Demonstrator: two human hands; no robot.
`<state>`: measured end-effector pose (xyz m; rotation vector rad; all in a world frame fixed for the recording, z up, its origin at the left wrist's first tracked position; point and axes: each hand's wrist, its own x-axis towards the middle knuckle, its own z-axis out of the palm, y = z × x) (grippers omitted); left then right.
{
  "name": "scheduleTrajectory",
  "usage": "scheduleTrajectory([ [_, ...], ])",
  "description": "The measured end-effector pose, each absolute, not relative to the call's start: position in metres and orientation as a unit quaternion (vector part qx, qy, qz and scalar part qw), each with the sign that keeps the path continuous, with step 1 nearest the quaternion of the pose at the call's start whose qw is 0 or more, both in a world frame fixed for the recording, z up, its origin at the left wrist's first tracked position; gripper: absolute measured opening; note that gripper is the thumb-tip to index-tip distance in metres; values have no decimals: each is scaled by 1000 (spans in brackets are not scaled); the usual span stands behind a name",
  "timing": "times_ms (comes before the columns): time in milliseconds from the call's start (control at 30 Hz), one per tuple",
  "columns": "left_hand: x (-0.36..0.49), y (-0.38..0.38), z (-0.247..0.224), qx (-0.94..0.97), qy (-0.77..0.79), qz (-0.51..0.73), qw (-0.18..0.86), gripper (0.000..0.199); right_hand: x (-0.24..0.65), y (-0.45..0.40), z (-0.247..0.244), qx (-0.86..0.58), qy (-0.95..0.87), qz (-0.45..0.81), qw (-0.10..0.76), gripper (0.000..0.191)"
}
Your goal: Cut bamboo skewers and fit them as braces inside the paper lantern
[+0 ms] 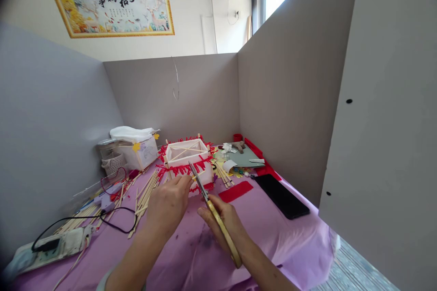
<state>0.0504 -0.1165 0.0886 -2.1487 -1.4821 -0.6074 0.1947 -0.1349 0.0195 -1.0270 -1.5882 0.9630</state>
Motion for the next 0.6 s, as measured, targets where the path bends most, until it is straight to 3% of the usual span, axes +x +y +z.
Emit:
scheduleTrajectory([
  [367, 52, -116, 102, -782, -557, -217, 177, 28, 195, -135, 14, -424, -618, 452, 485, 40],
  [600, 46, -114, 110, -781, -576, -229, 72, 29, 196, -138, 12, -419, -656, 397, 486, 29],
])
